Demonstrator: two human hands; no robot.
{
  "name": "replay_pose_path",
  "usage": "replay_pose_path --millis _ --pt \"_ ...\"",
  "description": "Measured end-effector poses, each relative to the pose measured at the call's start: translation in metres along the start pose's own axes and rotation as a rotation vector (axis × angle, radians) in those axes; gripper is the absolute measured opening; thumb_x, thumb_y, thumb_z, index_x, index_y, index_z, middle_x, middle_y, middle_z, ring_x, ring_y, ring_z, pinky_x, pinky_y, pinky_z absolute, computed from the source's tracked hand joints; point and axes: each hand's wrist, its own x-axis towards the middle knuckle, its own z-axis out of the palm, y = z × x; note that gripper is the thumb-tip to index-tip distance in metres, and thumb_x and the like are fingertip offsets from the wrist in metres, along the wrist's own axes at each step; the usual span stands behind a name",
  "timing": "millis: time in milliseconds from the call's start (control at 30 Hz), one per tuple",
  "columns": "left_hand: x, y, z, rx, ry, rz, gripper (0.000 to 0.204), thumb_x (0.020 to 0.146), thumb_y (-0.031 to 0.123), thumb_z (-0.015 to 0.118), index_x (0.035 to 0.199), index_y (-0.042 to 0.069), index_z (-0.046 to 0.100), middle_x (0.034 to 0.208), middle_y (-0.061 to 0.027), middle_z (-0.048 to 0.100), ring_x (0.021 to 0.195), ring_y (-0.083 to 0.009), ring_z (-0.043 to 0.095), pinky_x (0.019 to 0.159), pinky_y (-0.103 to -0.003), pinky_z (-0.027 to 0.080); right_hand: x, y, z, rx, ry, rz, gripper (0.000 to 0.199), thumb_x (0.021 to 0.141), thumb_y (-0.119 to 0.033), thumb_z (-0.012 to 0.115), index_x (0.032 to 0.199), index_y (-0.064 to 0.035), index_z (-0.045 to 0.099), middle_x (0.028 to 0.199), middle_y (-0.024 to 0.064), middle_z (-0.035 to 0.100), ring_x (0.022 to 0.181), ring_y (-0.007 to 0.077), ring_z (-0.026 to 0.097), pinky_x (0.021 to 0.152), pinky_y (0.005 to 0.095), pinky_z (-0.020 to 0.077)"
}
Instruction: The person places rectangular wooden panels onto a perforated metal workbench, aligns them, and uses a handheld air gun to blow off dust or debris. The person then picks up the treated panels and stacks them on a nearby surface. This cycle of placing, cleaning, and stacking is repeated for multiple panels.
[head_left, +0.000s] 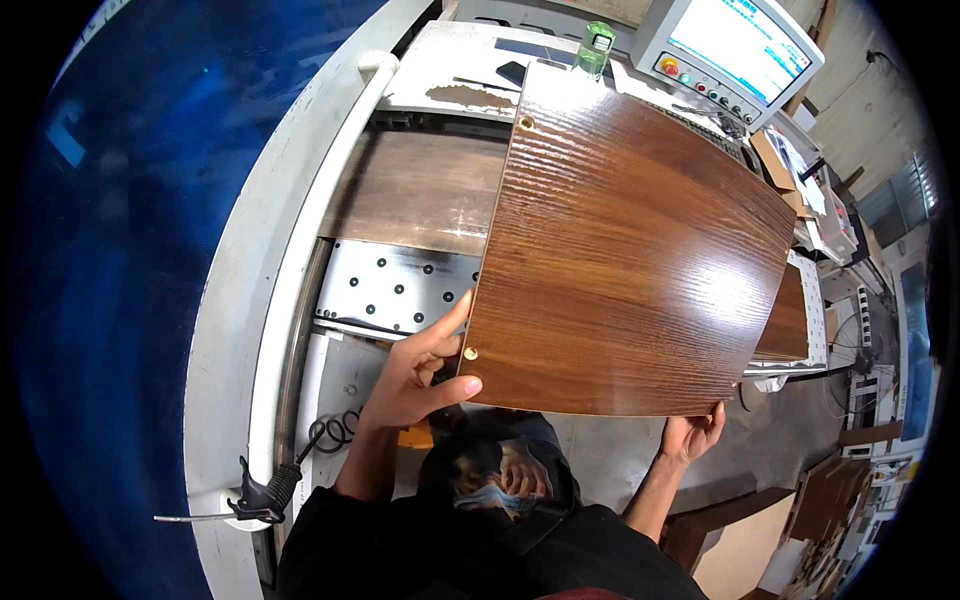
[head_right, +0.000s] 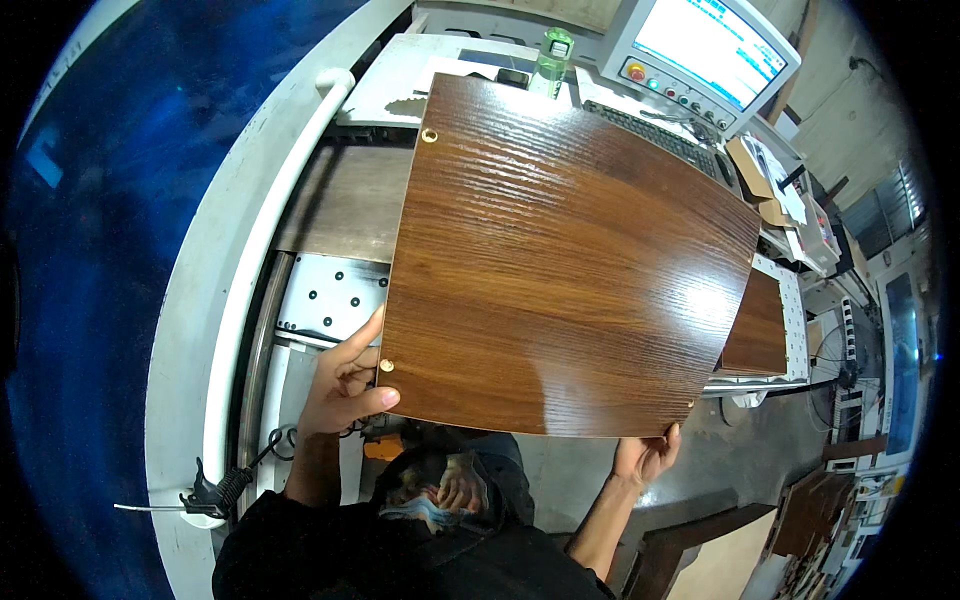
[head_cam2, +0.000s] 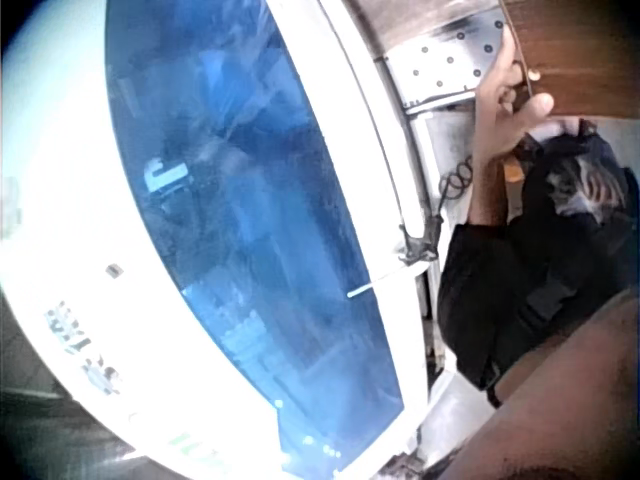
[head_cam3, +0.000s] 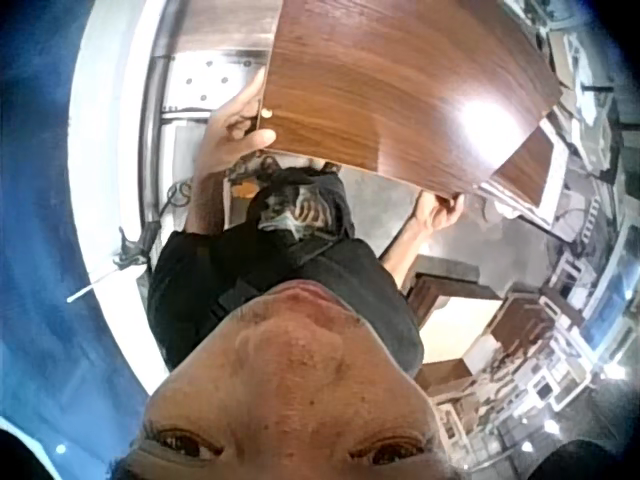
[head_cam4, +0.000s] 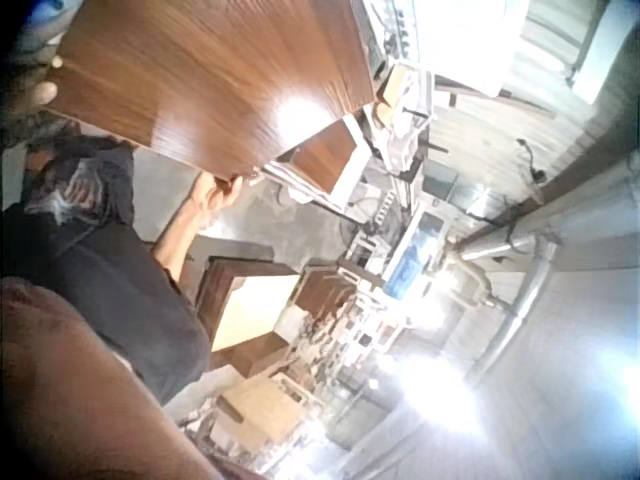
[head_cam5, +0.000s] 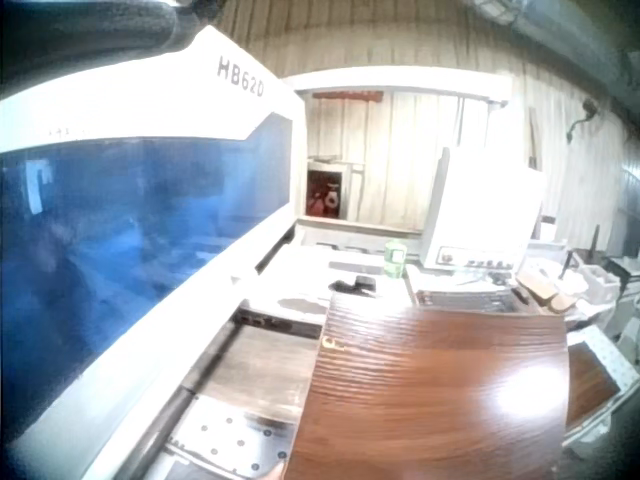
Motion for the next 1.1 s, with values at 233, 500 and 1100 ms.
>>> replay_pose_path --millis 233,500,1100 --pt "0.02 -0.042 0.028 0.067 0.043 -0.078 0.089 0.088 0.008 0.072 0.157 -0.005 0.017 0.133 -0.0213 0.061 0.122 -0.0195 0.059 0.102 -0.029 0.044 0.004 -0.012 -0.028 0.066 0.061 -0.027 0.037 0.094 -0.012 0.061 0.13 0.0004 0.061 0.133 0.0136 0.063 0.127 0.0281 0.056 0.115 0.0472 0.037" --pt "0.079 -0.166 0.081 -0.147 0.038 -0.261 0.094 0.084 0.004 0.074 0.158 -0.002 0.017 0.138 -0.0182 0.057 0.112 -0.016 0.061 0.092 -0.024 0.05 0.024 -0.066 -0.068 -0.293 0.218 -0.106 0.065 0.091 -0.009 0.06 0.15 0.0038 0.035 0.14 0.017 0.053 0.121 0.0248 0.059 0.101 0.0382 0.0533" --pt "0.273 -0.306 0.369 0.127 -0.445 -0.335 0.088 0.097 0.015 0.066 0.158 -0.003 0.005 0.12 -0.0177 0.067 0.088 -0.0101 0.065 0.068 -0.023 0.052 0.199 -0.155 -0.18 -1.204 0.592 -0.562 0.088 0.098 -0.028 0.063 0.158 0.0036 0.008 0.163 0.0235 0.019 0.15 0.0343 0.021 0.12 0.0416 0.0238"
